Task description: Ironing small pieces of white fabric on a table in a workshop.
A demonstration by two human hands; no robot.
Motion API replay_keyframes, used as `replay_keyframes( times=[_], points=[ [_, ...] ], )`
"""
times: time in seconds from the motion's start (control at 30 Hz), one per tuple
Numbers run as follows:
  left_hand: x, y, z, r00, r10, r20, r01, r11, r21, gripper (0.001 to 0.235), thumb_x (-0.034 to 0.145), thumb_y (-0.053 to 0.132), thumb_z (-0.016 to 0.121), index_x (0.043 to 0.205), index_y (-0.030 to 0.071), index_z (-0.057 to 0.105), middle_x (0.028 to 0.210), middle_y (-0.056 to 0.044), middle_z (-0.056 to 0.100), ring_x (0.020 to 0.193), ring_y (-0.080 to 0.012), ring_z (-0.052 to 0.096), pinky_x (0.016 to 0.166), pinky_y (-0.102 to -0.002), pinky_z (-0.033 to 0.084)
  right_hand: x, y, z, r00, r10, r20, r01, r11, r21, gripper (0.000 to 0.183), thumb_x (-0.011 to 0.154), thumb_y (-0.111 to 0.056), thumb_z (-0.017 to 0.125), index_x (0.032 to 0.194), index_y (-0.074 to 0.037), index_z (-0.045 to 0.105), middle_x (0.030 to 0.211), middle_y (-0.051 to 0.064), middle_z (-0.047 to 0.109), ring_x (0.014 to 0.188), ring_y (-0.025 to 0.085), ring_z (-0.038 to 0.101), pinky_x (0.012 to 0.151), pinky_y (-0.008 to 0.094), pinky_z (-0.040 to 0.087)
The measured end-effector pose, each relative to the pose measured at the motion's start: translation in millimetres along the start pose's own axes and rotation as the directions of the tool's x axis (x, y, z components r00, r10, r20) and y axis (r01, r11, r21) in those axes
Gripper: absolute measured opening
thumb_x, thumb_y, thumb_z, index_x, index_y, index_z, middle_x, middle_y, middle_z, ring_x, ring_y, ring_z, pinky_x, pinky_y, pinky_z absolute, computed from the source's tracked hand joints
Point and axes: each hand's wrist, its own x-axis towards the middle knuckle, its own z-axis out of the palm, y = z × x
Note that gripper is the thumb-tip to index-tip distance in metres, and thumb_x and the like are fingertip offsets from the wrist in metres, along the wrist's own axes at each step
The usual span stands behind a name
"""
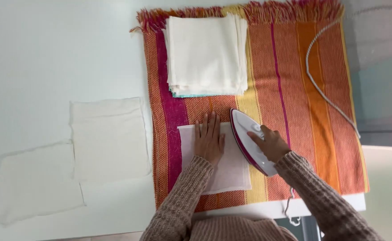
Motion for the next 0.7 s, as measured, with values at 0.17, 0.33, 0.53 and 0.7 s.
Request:
replay_keyframes(
  times=[0.17, 0.33, 0.53, 0.7],
  points=[
    [0.4, 3.1, 0.6, 0.997, 0.026, -0.076, -0.026, 1.000, -0.009, 0.063, 0.107, 0.039, 0.027, 0.161, 0.007, 0.021, 0.171, -0.011, 0.011, 0.157, -0.0332, 0.003, 0.125, -0.057, -0.005, 18.5, -9.4, -12.7, 0.997, -0.028, 0.066, 0.022, 0.996, 0.092, 0.071, 0.088, -0.082, 0.050, 0.107, -0.014, 0.062, 0.065, 0.014, 0.071, 0.059, 0.028, 0.074, 0.056, 0.043, 0.060],
    [-1.2, 1.1, 3.1, 0.994, 0.032, -0.104, -0.035, 0.999, -0.024, 0.061, 0.107, 0.038, 0.024, 0.161, 0.008, 0.021, 0.171, -0.010, 0.011, 0.157, -0.0325, 0.004, 0.125, -0.056, -0.005, 4.1, -21.3, -64.8, 0.909, -0.127, 0.397, 0.089, 0.990, 0.113, 0.068, 0.096, -0.058, 0.045, 0.133, -0.001, 0.048, 0.068, 0.017, 0.069, 0.038, 0.019, 0.061, 0.030, 0.031, 0.055],
    [-4.2, -13.7, -3.3, 0.991, -0.032, -0.128, 0.032, 0.999, -0.001, 0.064, 0.108, 0.041, 0.025, 0.161, 0.005, 0.020, 0.170, -0.015, 0.016, 0.157, -0.0325, 0.010, 0.125, -0.054, 0.000, 7.7, -30.5, -43.9, 0.951, -0.196, 0.238, 0.222, 0.971, -0.090, 0.070, 0.092, -0.077, 0.048, 0.123, -0.014, 0.059, 0.107, 0.023, 0.072, 0.111, 0.041, 0.070, 0.086, 0.053, 0.059],
    [-21.1, -42.5, -16.1, 0.994, -0.108, -0.029, 0.111, 0.989, 0.094, 0.067, 0.106, 0.045, 0.023, 0.160, 0.004, 0.021, 0.170, -0.016, 0.012, 0.156, -0.0332, 0.007, 0.125, -0.057, -0.002, 25.1, -49.8, -30.6, 0.933, -0.276, 0.233, 0.280, 0.960, 0.013, 0.077, 0.087, -0.084, 0.046, 0.116, -0.014, 0.061, 0.098, 0.024, 0.074, 0.105, 0.043, 0.071, 0.085, 0.054, 0.059]
  ],
)
